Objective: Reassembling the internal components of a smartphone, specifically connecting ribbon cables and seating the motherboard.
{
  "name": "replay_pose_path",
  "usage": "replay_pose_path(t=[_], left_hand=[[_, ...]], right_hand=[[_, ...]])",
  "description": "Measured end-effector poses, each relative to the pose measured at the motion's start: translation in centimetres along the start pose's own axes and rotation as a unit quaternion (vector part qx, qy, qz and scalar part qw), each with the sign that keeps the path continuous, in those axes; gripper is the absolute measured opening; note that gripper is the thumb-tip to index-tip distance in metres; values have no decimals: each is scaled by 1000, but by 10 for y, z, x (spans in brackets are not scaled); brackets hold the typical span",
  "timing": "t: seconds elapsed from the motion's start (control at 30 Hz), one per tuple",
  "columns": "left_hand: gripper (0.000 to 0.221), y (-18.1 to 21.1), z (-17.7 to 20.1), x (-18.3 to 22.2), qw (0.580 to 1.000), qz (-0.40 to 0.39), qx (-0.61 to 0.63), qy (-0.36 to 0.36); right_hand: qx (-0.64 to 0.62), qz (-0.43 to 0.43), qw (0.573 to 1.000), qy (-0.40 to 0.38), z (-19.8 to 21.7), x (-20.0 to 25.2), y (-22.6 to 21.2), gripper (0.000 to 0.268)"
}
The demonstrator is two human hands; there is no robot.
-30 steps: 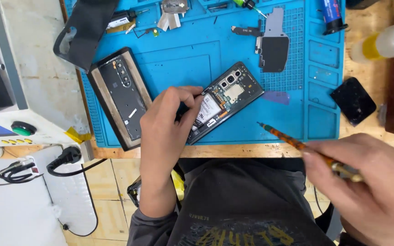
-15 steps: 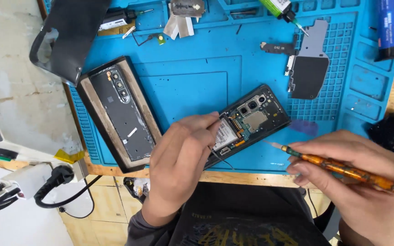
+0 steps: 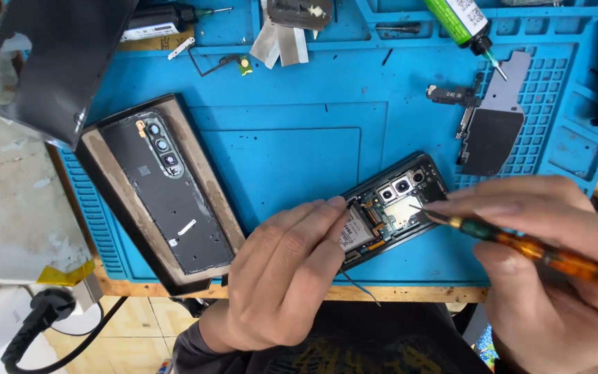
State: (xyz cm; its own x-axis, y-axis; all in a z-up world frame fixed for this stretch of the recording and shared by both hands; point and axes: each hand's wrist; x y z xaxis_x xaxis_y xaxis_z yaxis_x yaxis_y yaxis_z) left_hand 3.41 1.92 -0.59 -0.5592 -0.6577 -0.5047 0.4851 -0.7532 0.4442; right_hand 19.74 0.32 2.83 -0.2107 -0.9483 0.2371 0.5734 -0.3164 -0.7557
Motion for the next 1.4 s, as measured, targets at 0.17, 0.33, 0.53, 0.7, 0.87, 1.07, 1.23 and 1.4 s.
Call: replay_pose_path(t=[0.17, 0.33, 0.53, 0.7, 0.87, 1.07, 1.23, 1.4], left_hand=[[13, -1, 2, -3, 1000, 11, 12, 10], [15, -3, 4, -5, 999, 33, 33, -3], [11, -8, 4, -12, 999, 36, 23, 25], [9, -6, 3, -14, 998, 48, 20, 18], [11, -6, 2, -15, 998, 56, 15, 23], [16, -6, 1, -15, 998, 62, 12, 27], [15, -9, 0, -14, 999, 38, -2, 38], [16, -4, 3, -15, 997, 74, 11, 11]], right_hand=[[-1, 30, 995, -96, 0, 16, 11, 23], [-41, -137, 990, 11, -33, 25, -18, 19], [-5, -158, 987, 26, -38, 16, -21, 13], [3, -145, 989, -3, -33, 11, -20, 17], [13, -160, 987, -11, -33, 13, -19, 20], [14, -148, 989, 2, -35, 11, -21, 17], [43, -112, 993, 2, -35, 13, -21, 18], [125, -15, 991, -46, -30, 21, -13, 35]])
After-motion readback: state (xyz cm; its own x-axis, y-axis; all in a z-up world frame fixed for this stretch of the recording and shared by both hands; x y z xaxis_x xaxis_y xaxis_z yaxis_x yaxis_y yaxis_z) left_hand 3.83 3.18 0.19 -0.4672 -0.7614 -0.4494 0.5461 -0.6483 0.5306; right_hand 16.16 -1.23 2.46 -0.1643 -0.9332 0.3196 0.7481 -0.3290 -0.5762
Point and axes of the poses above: each hand's wrist, its own x-axis away from the middle knuckle, its own z-axis out of the back of the hand, y = z × x, and after that the axes turned 14 degrees about -z, right-handed
